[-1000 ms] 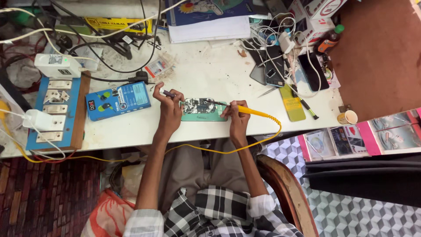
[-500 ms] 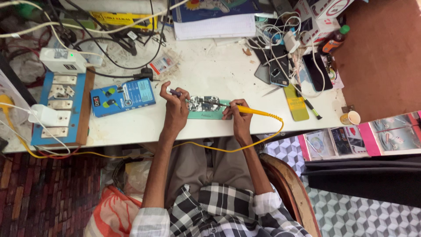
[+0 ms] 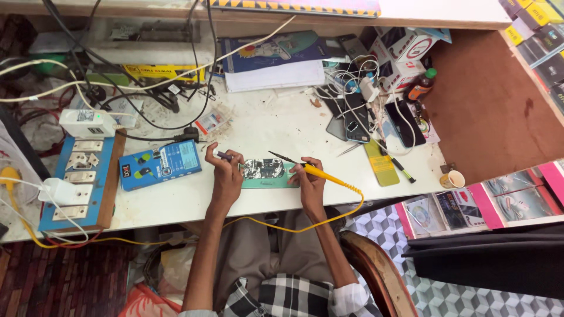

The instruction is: The person solders a green circuit board using a soldering iron and solder wire. They repeatedly apply solder to various points on the board while seated at a cluttered workbench.

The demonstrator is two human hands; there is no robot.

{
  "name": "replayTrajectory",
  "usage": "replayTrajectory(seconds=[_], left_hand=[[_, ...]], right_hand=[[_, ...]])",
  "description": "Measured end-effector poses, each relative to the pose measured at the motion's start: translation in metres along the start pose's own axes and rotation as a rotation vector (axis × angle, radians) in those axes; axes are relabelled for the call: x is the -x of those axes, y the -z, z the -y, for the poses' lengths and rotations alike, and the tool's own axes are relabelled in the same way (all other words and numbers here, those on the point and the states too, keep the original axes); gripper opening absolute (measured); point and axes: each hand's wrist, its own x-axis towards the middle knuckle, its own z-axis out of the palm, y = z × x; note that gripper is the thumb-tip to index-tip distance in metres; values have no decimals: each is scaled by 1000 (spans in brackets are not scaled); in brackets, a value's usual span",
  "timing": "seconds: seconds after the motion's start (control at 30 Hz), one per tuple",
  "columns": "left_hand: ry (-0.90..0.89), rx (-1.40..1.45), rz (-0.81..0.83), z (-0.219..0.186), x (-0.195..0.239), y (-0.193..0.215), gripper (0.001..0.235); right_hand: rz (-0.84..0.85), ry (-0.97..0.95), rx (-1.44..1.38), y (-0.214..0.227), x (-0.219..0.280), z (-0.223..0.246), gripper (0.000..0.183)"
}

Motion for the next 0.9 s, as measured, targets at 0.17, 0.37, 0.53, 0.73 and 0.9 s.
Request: replayTrajectory(seconds=[0.17,0.37,0.53,0.73,0.9], left_hand=[[55,22,-5,-2,-1,-2,53],[92,88,-19,-1,-5,-4,45],[97,66,3,-4,-2,-3,45],[143,117,-2,-6,-3,-4,47],[172,138,3,-6,-5,-4,48]], right_hand=[[-1,-11,-22,1,1,-1,26],[-39,32,-115,5,-2,-7,24],[-18,-1,-143,7,-1,-9,24],[-14,-9,-158,7,1,-9,25],[0,8,-141,8,-1,-8,25]])
